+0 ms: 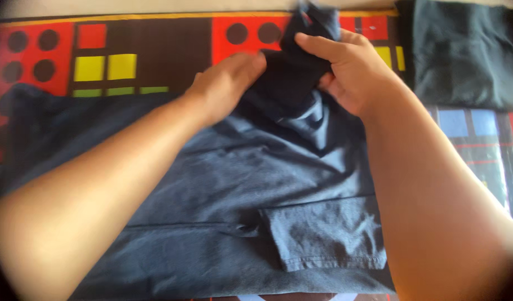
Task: The person spreads a blue shirt on a table, smooths the fabric by hand, and uses an iron to press the torso and sleeves before folding a section of the garment.
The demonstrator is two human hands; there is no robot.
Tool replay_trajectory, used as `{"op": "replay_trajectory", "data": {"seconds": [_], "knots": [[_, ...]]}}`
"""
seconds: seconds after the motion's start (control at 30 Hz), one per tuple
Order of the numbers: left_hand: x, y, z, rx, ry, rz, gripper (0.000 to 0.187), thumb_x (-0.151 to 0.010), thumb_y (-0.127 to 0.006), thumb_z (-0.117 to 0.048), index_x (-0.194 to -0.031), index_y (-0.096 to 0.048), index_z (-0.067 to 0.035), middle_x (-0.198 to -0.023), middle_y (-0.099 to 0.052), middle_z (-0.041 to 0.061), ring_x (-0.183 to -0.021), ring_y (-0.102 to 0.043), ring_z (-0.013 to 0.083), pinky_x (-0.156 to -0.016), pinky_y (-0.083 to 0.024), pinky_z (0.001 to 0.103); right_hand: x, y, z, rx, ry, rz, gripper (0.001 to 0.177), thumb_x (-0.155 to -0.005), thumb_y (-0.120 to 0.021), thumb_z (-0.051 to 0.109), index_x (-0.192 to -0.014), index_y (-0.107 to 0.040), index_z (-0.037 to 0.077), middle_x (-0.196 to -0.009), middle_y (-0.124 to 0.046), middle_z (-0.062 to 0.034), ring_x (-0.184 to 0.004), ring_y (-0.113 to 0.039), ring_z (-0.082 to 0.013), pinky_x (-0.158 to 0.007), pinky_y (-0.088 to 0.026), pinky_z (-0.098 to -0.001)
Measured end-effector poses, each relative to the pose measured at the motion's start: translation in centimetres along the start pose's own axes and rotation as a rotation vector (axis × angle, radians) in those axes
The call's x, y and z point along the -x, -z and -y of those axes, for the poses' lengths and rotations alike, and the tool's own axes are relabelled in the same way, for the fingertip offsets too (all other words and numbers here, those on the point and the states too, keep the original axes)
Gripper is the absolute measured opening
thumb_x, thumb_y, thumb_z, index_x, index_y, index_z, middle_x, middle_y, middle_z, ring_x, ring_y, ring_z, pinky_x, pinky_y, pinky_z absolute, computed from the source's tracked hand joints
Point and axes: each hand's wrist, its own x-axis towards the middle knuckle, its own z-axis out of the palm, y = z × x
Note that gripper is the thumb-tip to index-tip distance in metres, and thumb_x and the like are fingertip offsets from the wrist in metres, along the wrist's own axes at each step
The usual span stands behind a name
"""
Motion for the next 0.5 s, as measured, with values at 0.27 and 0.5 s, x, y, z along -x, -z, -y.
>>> {"op": "replay_trajectory", "data": {"seconds": [0.27,0.5], "knots": [[-2.2,2.3,-1.8,1.1,0.147,0.471,0.05,-0.098,-0.066,-0.03,-0.142,-0.056,-0.01,-0.14,-0.063,0.005,-0.134,-0.058,0.0192,-0.117,-0.047,0.043,1.0,3.8,3.6,0.858,-0.086,0.172,0.026,-0.1,-0.071,0.029,-0.097,-0.07,0.003,-0.08,-0.061,-0.006,-0.07,-0.056,-0.0145,-0.061,-0.047,-0.0295],[-5.2,3.5,1.8,0.379,-0.111,-0.436,0.016,-0.101,-0.074,-0.012,-0.115,-0.07,-0.004,-0.118,-0.077,0.012,-0.111,-0.074,0.0219,-0.099,-0.058,0.036,-6.2,7.9,-0.9,1.065,0.375,-0.51,0.011,-0.095,-0.067,0.013,-0.105,-0.064,0.01,-0.088,-0.068,-0.0118,-0.08,-0.066,-0.0273,-0.066,-0.05,-0.0398]]}}
